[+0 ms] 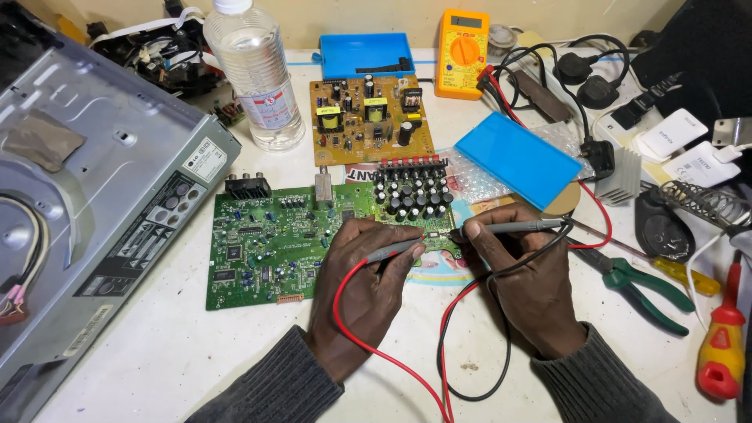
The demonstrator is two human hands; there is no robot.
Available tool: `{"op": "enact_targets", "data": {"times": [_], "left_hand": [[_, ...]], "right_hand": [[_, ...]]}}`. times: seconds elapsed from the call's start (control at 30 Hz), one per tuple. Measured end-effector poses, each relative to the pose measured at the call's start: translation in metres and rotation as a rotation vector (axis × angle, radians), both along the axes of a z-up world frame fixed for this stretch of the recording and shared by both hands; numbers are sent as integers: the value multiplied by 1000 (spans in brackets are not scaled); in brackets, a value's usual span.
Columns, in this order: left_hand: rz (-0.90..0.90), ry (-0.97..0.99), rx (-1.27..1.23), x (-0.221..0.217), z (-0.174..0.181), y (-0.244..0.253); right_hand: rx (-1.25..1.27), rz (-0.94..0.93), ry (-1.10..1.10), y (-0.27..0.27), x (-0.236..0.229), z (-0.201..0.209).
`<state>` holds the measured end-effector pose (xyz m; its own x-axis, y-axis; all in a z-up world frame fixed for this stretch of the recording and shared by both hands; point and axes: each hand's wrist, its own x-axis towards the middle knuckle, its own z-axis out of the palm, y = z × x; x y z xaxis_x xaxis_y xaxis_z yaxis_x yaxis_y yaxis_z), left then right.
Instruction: The person uses a multimeter to test a green circuit board, touching various points with the probes. They then pick up a soldering iron and appear to prepare for soldering.
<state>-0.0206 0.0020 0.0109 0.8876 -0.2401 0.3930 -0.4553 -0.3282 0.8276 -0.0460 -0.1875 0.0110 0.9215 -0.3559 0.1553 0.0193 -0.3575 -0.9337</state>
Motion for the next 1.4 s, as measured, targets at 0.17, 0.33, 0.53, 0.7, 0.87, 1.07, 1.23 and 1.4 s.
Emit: {"op": "enact_targets", "data": {"times": [0.17, 0.33, 0.53, 0.7, 0.87, 1.07, 1.23, 1.4], "left_hand": [[-4, -2, 12, 1, -1, 0], [-10, -25, 21, 1, -2, 1], [-12, -5, -5, 0, -2, 1], [-18, -37, -9, 1, -2, 1], [-5, -12, -3, 2, -2, 0], [17, 41, 10, 5, -5, 0], [19, 20, 15, 4, -8, 0], [14, 74, 14, 4, -10, 0]], "right_hand": [[-6, 41, -59, 1, -1, 1], [6, 71, -94, 2, -2, 2], [26, 12, -21, 0, -1, -1], [-70, 14, -42, -1, 0, -1], [-32, 8, -21, -1, 2, -1], [11, -33, 32, 1, 3, 2], [27, -32, 48, 1, 2, 2], [-3, -35, 52, -1, 2, 0]]}}
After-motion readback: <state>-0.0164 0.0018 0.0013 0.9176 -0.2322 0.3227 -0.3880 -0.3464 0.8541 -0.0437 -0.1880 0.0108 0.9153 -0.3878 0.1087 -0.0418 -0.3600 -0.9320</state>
